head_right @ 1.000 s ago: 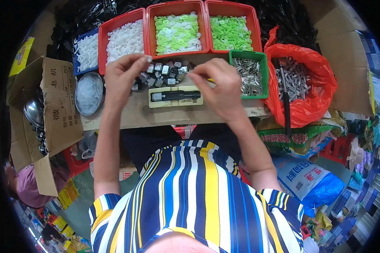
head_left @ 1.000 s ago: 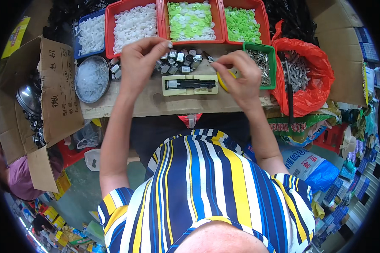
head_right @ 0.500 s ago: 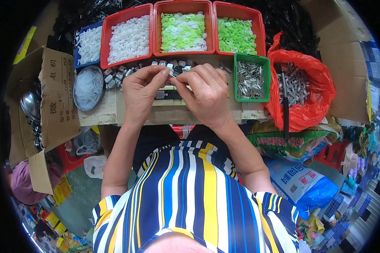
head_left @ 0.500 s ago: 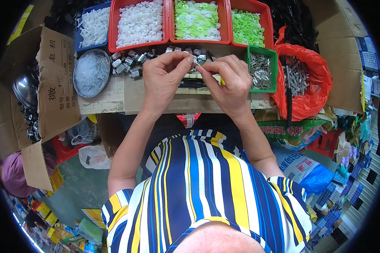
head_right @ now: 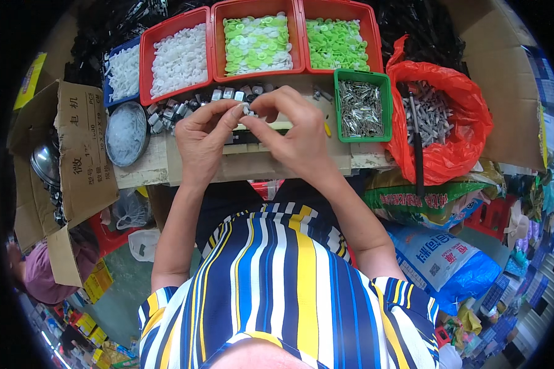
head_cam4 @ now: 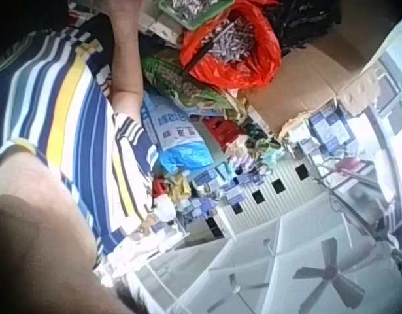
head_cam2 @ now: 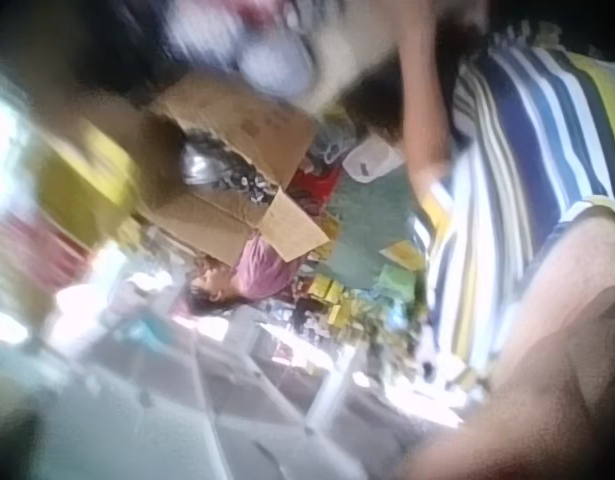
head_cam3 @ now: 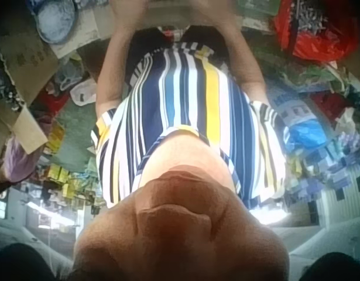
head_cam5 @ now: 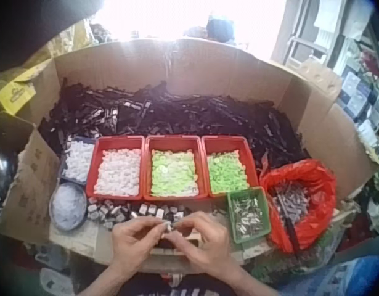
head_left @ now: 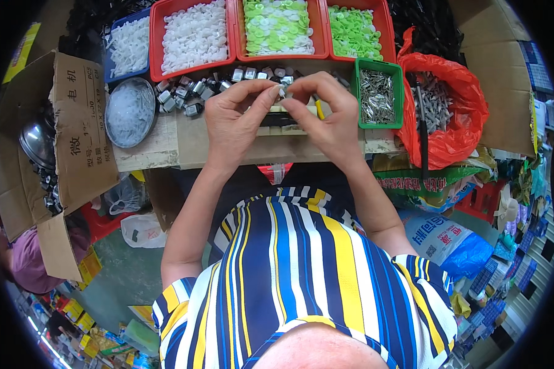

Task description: Assembling small plastic and metal parts into a housing on a workshop bench using a jig and pliers.

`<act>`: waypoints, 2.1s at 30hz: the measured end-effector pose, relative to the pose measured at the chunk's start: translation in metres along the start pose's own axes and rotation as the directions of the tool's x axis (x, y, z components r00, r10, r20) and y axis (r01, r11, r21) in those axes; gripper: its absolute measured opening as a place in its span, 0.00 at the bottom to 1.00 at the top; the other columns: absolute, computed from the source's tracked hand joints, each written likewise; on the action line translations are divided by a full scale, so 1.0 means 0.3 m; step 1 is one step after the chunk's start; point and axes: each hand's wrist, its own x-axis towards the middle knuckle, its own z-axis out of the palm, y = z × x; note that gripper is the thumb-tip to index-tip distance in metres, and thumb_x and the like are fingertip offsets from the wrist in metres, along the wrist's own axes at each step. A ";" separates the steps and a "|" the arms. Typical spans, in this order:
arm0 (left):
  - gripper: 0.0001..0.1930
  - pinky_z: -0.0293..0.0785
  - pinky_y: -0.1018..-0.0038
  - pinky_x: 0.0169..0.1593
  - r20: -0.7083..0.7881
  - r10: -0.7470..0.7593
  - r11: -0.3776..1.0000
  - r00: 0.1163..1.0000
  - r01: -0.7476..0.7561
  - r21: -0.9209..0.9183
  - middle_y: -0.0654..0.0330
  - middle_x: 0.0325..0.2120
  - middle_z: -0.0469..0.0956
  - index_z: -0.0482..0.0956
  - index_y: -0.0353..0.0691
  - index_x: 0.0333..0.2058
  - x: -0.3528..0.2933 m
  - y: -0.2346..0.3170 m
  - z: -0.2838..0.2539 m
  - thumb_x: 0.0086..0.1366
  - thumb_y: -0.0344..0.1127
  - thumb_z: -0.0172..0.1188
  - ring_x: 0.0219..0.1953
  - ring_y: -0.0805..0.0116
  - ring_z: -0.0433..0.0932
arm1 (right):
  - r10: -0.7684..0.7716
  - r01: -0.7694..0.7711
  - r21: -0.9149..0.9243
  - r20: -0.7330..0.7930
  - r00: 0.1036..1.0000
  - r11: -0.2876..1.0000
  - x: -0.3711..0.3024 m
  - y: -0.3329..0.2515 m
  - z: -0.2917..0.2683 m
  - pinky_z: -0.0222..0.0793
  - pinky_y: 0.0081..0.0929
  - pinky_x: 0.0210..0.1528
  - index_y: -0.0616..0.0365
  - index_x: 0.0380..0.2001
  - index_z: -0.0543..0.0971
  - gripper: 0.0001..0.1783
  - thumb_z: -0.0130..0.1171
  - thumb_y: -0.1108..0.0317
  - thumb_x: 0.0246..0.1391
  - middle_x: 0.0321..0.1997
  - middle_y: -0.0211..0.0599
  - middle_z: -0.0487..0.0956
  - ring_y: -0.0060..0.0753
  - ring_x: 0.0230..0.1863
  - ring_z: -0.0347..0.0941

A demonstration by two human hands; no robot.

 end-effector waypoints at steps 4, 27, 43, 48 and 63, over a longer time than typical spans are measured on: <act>0.07 0.76 0.83 0.41 0.027 -0.025 0.998 0.999 0.027 -0.065 0.63 0.34 0.84 0.85 0.32 0.40 -0.010 -0.007 0.003 0.65 0.28 0.66 0.35 0.80 0.80 | 0.305 -0.306 0.330 0.058 0.951 0.893 -0.005 0.012 -0.010 0.72 0.24 0.40 0.65 0.37 0.82 0.09 0.65 0.70 0.57 0.32 0.37 0.82 0.25 0.36 0.78; 0.16 0.75 0.72 0.39 0.144 0.319 0.763 0.937 -0.344 0.547 0.58 0.34 0.82 0.84 0.35 0.38 -0.101 -0.057 -0.081 0.49 0.27 0.75 0.35 0.67 0.78 | -0.085 0.094 -0.049 0.166 0.983 0.994 -0.088 0.068 0.051 0.71 0.31 0.35 0.63 0.34 0.81 0.08 0.66 0.78 0.48 0.33 0.39 0.79 0.40 0.33 0.77; 0.13 0.72 0.66 0.36 0.202 0.399 0.620 0.894 -0.426 0.659 0.58 0.28 0.76 0.83 0.37 0.34 -0.104 -0.077 -0.079 0.48 0.28 0.73 0.33 0.60 0.74 | -0.069 0.081 -0.054 0.194 0.978 0.995 -0.099 0.100 0.095 0.63 0.37 0.34 0.58 0.32 0.79 0.07 0.66 0.74 0.47 0.31 0.36 0.73 0.41 0.36 0.73; 0.12 0.72 0.66 0.36 0.219 0.428 0.606 0.877 -0.458 0.651 0.59 0.28 0.75 0.83 0.37 0.34 -0.105 -0.083 -0.091 0.49 0.28 0.72 0.33 0.60 0.73 | -0.098 0.119 -0.099 0.192 0.976 0.988 -0.092 0.098 0.101 0.65 0.34 0.31 0.60 0.32 0.81 0.07 0.67 0.77 0.47 0.30 0.37 0.75 0.39 0.31 0.73; 0.08 0.72 0.68 0.35 0.354 0.410 0.480 0.841 -0.529 0.700 0.61 0.26 0.72 0.83 0.38 0.32 -0.101 -0.084 -0.080 0.52 0.28 0.70 0.33 0.62 0.71 | -0.055 0.081 -0.108 0.220 0.974 0.991 -0.089 0.102 0.097 0.63 0.37 0.36 0.57 0.32 0.79 0.06 0.65 0.73 0.49 0.33 0.35 0.73 0.41 0.37 0.73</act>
